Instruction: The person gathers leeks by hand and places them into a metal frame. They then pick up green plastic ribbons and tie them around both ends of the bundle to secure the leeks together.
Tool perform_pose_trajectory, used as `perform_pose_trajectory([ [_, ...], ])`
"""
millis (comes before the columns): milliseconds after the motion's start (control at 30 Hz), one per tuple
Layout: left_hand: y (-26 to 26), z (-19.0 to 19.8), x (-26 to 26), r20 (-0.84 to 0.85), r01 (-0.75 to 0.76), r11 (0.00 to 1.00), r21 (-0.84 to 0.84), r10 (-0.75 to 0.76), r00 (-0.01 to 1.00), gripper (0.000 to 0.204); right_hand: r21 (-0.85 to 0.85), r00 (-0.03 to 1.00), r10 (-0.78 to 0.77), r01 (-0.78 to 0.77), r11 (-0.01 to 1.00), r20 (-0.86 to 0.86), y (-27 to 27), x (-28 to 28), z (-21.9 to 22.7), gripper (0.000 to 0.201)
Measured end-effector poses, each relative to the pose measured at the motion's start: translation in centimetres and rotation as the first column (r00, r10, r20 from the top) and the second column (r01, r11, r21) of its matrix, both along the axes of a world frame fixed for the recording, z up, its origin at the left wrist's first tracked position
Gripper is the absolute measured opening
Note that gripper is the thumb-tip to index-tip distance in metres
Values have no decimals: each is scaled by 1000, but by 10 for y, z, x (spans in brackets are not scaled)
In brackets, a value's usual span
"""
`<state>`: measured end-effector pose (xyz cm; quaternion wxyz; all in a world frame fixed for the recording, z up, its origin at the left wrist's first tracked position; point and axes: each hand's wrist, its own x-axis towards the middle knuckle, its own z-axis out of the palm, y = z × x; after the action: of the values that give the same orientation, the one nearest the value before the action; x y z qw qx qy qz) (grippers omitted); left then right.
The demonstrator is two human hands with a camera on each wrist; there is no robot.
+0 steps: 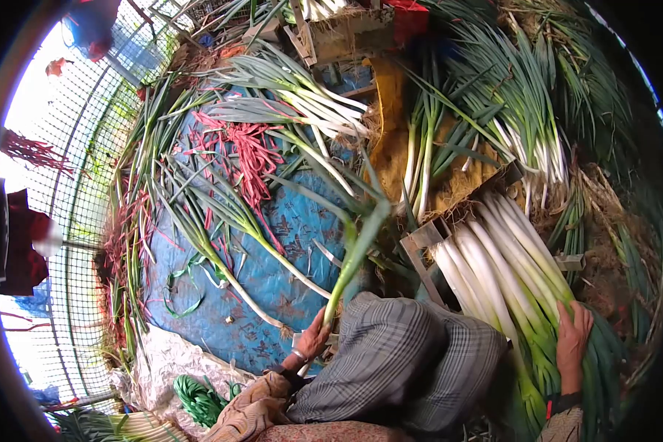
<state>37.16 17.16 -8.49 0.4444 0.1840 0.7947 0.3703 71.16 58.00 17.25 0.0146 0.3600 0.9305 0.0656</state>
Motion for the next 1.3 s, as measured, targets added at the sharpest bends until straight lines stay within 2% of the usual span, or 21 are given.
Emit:
perform_pose_trajectory([
  [33, -1, 36, -3, 97, 88, 993, -76, -80, 992, 56, -3, 1000, 3, -3, 1000, 0, 1, 0, 0, 39],
  [133, -29, 81, -9, -140, 185, 980, 79, -173, 975, 53, -8, 1000, -4, 3, 1000, -7, 0, 2, 0, 40],
  [233, -66, 109, -25, -324, 84, 996, 42, -66, 944, 53, 13, 1000, 3, -3, 1000, -15, -1, 1, 1, 40],
  [267, -79, 122, -31, -271, 33, 999, -2, -32, 962, 51, 15, 1000, 6, -6, 1000, -21, -2, 1, 1, 39],
  [333, -94, 134, -39, -435, -57, 983, 173, 128, 891, 54, 20, 999, 14, -13, 1000, -31, -3, 2, 2, 39],
  [400, -100, 136, -44, -397, -235, 942, 239, 316, 862, 53, 31, 999, 21, -20, 999, -44, -2, 3, 0, 38],
  [433, -101, 138, -45, -267, -364, 904, 224, 416, 869, 50, 37, 998, 24, -22, 999, -51, -1, 5, -2, 38],
  [500, -98, 111, -56, -282, -428, 851, 304, 510, 813, 51, 49, 998, 28, -25, 998, -58, 0, 6, -2, 39],
  [600, -90, 19, -59, -284, -466, 815, 345, 564, 775, 50, 62, 998, 37, -34, 997, -57, 0, 6, -3, 39],
  [633, -88, -10, -50, -284, -444, 871, 209, 489, 825, 53, 61, 998, 40, -36, 997, -57, 0, 8, -5, 40],
  [667, -88, -53, -37, -420, -300, 936, 185, 351, 837, 57, 62, 997, 41, -37, 997, -58, 2, 9, -6, 40],
  [700, -62, -10, -19, -208, -228, 967, -114, 201, 957, 55, 78, 997, 39, -34, 996, -66, 3, 10, -8, 41],
  [767, -67, -41, 14, -203, 27, 1000, 13, -24, 979, 57, 75, 998, 36, -32, 997, -56, 2, 11, -8, 42],
  [800, -65, -38, 19, -124, 142, 989, -32, -145, 982, 57, 77, 998, 37, -33, 996, -52, 3, 11, -7, 42],
  [867, -56, 10, 13, -99, 87, 996, 11, -85, 991, 56, 68, 998, 29, -26, 997, -50, 1, 9, -6, 41],
  [1000, -81, 86, -32, -263, -11, 995, 97, 36, 964, 54, 73, 998, 37, -34, 997, -50, 3, 7, -6, 39],
  [1033, -96, 88, -43, -411, 5, 975, 223, 90, 907, 55, 76, 998, 37, -33, 997, -50, 2, 7, -6, 39],
  [1100, -116, 108, -65, -418, -149, 959, 241, 242, 876, 56, 77, 998, 40, -37, 996, -44, 3, 8, -7, 38],
  [1133, -118, 111, -78, -604, -122, 942, 314, 297, 740, 55, 79, 998, 41, -38, 996, -41, 3, 8, -6, 37],
  [1200, -120, 119, -99, -368, -392, 841, 374, 523, 769, 56, 72, 998, 36, -32, 997, -47, 2, 7, -5, 37],
  [1300, -73, 112, -127, -222, -511, 667, 542, 700, 679, 57, 63, 998, 28, -25, 998, -49, 4, 7, -5, 38],
])
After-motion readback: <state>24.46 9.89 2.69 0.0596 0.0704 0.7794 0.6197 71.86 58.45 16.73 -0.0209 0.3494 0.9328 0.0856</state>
